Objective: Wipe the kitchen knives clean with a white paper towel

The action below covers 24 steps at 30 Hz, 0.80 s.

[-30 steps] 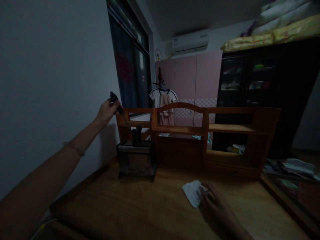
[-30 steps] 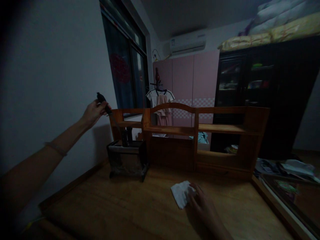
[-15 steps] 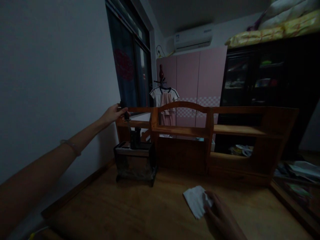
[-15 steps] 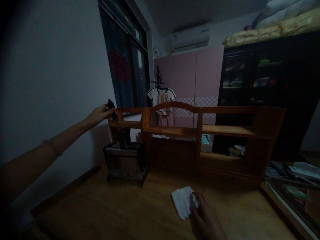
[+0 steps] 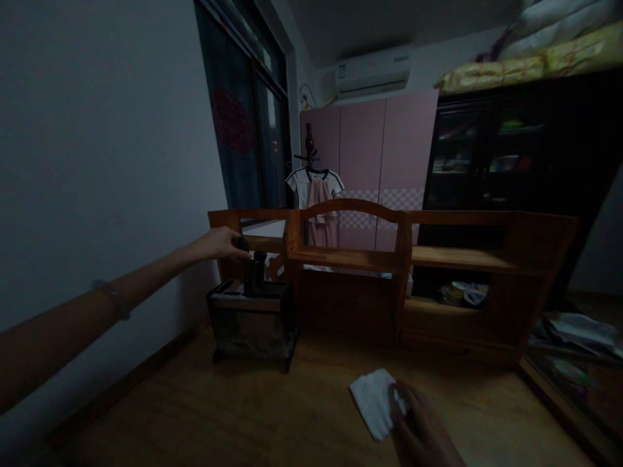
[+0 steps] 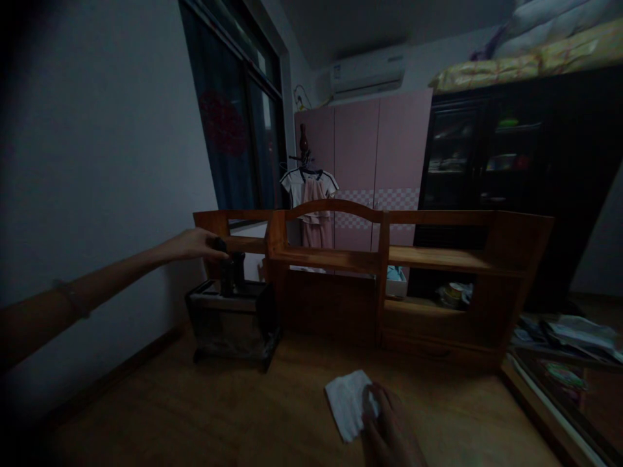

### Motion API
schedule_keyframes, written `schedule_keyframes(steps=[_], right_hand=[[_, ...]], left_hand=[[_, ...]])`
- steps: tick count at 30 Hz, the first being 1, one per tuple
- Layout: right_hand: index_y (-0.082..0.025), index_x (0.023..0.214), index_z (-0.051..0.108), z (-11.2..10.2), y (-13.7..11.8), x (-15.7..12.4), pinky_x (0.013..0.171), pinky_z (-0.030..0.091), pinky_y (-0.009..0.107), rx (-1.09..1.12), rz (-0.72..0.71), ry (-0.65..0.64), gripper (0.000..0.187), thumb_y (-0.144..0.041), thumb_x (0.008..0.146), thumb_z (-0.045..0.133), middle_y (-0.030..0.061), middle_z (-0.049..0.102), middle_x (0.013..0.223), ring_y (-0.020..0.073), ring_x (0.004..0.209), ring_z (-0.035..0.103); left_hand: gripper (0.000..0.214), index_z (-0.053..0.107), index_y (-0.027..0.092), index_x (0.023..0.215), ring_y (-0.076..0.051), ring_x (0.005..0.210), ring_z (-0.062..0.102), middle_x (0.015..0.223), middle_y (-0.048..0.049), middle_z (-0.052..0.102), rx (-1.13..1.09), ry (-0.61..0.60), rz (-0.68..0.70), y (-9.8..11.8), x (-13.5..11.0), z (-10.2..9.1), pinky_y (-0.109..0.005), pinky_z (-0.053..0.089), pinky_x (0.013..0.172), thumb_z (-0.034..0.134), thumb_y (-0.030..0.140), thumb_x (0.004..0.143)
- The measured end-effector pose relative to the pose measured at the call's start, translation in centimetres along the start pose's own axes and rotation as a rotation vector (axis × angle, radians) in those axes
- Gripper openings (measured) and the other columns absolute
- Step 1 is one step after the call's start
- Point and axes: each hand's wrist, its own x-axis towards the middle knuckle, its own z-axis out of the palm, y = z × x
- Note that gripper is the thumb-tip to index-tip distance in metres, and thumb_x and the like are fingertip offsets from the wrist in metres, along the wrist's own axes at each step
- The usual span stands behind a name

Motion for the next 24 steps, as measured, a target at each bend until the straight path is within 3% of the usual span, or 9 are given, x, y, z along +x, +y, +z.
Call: schedule_keyframes(steps=[3, 8, 15, 19, 24], right_hand=[[-0.025, 0.127, 0.048, 0.1, 0.2, -0.1, 0.099, 0.039, 0.037, -0.001, 0.002, -0.008, 0.051, -0.047, 0.081, 0.050, 0.0088, 0.050, 0.130, 0.0256, 0.118, 0.047], [-0.024, 0.129, 0.047, 0.1, 0.2, -0.1, 0.099, 0.039, 0.037, -0.007, 0.005, -0.003, 0.053, -0.047, 0.082, 0.049, 0.0097, 0.050, 0.130, 0.0261, 0.118, 0.047], [-0.023, 0.126, 0.048, -0.5, -0.5, -0.1, 0.098, 0.039, 0.036, 0.009, -0.019, 0.004, 0.050, -0.046, 0.082, 0.049, 0.0100, 0.052, 0.128, 0.0253, 0.116, 0.049], [-0.022, 0.126, 0.048, -0.8, -0.9, -0.1, 0.097, 0.040, 0.035, 0.018, -0.016, -0.017, 0.050, -0.046, 0.082, 0.049, 0.0096, 0.053, 0.127, 0.0241, 0.114, 0.051], [-0.019, 0.127, 0.045, -1.0, -1.2, -0.1, 0.098, 0.039, 0.036, 0.013, -0.027, -0.039, 0.049, -0.044, 0.085, 0.045, 0.0112, 0.052, 0.127, 0.0235, 0.114, 0.050]], left_hand=[[0.037, 0.070, 0.020, 0.066, -0.020, 0.060, 0.060, 0.061, -0.0024, 0.066, 0.117, -0.148, -0.014, -0.5, 0.0, 0.2, -0.023, 0.038, 0.050, 0.067, 0.056, 0.056], [0.040, 0.069, 0.019, 0.064, -0.019, 0.056, 0.059, 0.060, -0.0027, 0.065, 0.113, -0.279, -0.017, -1.3, -0.2, 0.2, -0.023, 0.036, 0.047, 0.060, 0.058, 0.062], [0.041, 0.067, 0.020, 0.061, -0.019, 0.056, 0.058, 0.058, -0.0030, 0.064, 0.127, -0.184, 0.005, -1.2, -0.7, 0.9, -0.023, 0.036, 0.049, 0.058, 0.059, 0.062], [0.045, 0.066, 0.019, 0.060, -0.020, 0.060, 0.061, 0.059, -0.0035, 0.065, 0.177, -0.121, -0.040, 0.4, 0.3, 0.5, -0.023, 0.037, 0.051, 0.057, 0.063, 0.062], [0.050, 0.067, 0.016, 0.059, -0.021, 0.059, 0.062, 0.057, -0.0069, 0.065, 0.250, -0.151, -0.100, 2.9, 2.1, -0.5, -0.024, 0.039, 0.054, 0.059, 0.066, 0.061]])
